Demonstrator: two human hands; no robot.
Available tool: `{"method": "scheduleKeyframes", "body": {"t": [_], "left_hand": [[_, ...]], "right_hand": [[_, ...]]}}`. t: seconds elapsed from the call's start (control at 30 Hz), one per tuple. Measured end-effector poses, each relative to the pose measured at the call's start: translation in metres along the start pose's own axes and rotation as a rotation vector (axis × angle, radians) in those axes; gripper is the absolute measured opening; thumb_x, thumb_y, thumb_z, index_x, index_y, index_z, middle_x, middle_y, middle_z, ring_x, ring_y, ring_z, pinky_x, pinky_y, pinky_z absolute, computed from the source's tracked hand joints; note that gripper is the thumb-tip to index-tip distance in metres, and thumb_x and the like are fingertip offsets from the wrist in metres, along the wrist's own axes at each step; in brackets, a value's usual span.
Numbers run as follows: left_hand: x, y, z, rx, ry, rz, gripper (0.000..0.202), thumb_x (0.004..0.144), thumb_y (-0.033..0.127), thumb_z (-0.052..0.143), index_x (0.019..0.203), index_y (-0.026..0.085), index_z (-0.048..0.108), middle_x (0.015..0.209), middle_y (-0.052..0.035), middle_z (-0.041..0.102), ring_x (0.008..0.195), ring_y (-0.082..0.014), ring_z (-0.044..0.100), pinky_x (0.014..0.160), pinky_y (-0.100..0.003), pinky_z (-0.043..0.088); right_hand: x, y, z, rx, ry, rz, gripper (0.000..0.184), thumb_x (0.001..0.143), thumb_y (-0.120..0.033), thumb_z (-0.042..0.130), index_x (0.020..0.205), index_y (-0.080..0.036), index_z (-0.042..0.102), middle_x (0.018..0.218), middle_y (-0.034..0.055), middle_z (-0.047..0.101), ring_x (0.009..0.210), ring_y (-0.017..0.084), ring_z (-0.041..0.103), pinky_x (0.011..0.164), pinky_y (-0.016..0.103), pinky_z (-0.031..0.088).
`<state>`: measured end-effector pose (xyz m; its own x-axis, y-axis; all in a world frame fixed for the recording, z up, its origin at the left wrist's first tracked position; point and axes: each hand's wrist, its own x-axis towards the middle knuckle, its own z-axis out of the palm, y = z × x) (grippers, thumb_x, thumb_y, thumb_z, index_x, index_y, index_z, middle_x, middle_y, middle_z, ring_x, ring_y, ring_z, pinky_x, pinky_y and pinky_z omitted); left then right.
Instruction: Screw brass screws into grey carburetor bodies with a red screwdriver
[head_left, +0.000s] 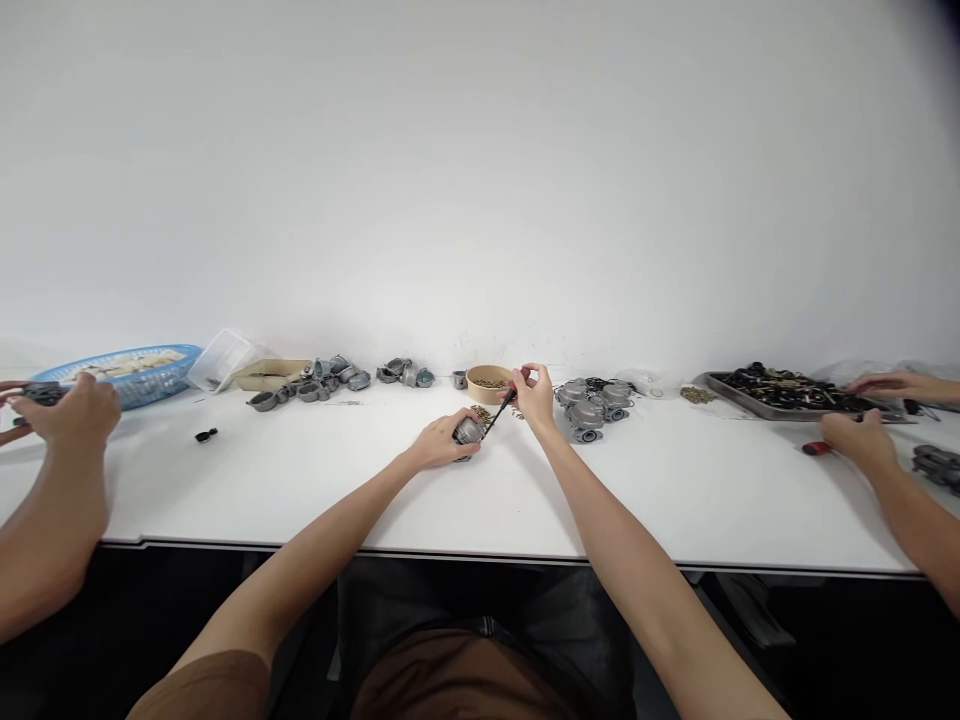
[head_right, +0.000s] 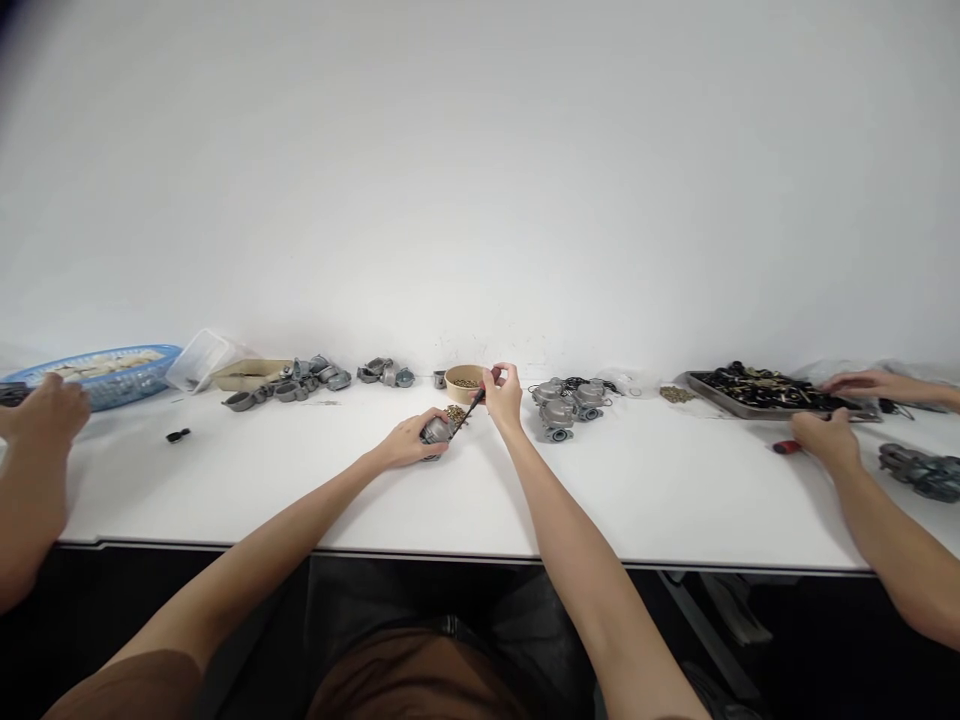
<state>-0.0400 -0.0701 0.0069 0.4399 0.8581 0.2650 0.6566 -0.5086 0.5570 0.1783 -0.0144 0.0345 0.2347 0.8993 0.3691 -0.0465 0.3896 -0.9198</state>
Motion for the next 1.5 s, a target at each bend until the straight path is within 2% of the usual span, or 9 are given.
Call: {"method": "scheduleKeyframes", "body": {"t": [0.6,1.03,1.3,1.5], "left_hand": [[0.002,-0.006,-0.001,-0.045,-0.021,0.043,0.047,0.080,0.046,0.067,0.124,0.033,0.054,0.120,0.0013,0.067,0.106,-0.0251,0.062,0.096,-0.038,0.047],[0.000,-0.002,-0.003,-0.062,-0.026,0.032,0.047,0.080,0.046,0.066,0.123,0.033,0.055,0.120,0.0002,0.067,0.105,-0.0254,0.061,0.095,-0.038,0.048],[0.000,-0.002,-0.004,-0.080,-0.029,0.048,0.045,0.081,0.045,0.067,0.123,0.033,0.055,0.122,0.0012,0.067,0.107,-0.0253,0.061,0.098,-0.040,0.048],[0.001,-0.003,-0.003,-0.076,-0.026,0.040,0.045,0.080,0.045,0.067,0.122,0.033,0.055,0.123,0.0013,0.067,0.107,-0.0254,0.062,0.097,-0.039,0.048]], "right_hand": [[0.003,0.012,-0.001,0.065,-0.001,0.070,0.046,0.078,-0.049,0.071,0.109,-0.027,0.045,0.076,-0.0011,0.066,0.057,0.023,0.071,0.057,0.041,0.063],[0.006,0.030,-0.003,0.026,0.012,0.112,0.053,0.074,-0.058,0.071,0.106,-0.028,0.044,0.076,-0.0001,0.067,0.061,0.025,0.072,0.056,0.043,0.063],[0.007,0.041,-0.003,0.117,0.017,0.166,0.046,0.075,-0.050,0.073,0.103,-0.028,0.043,0.071,-0.0025,0.065,0.057,0.024,0.070,0.061,0.045,0.063],[0.003,0.025,-0.002,0.198,-0.018,0.084,0.041,0.075,-0.041,0.069,0.105,-0.026,0.044,0.083,0.0000,0.069,0.063,0.024,0.073,0.063,0.044,0.063]]}}
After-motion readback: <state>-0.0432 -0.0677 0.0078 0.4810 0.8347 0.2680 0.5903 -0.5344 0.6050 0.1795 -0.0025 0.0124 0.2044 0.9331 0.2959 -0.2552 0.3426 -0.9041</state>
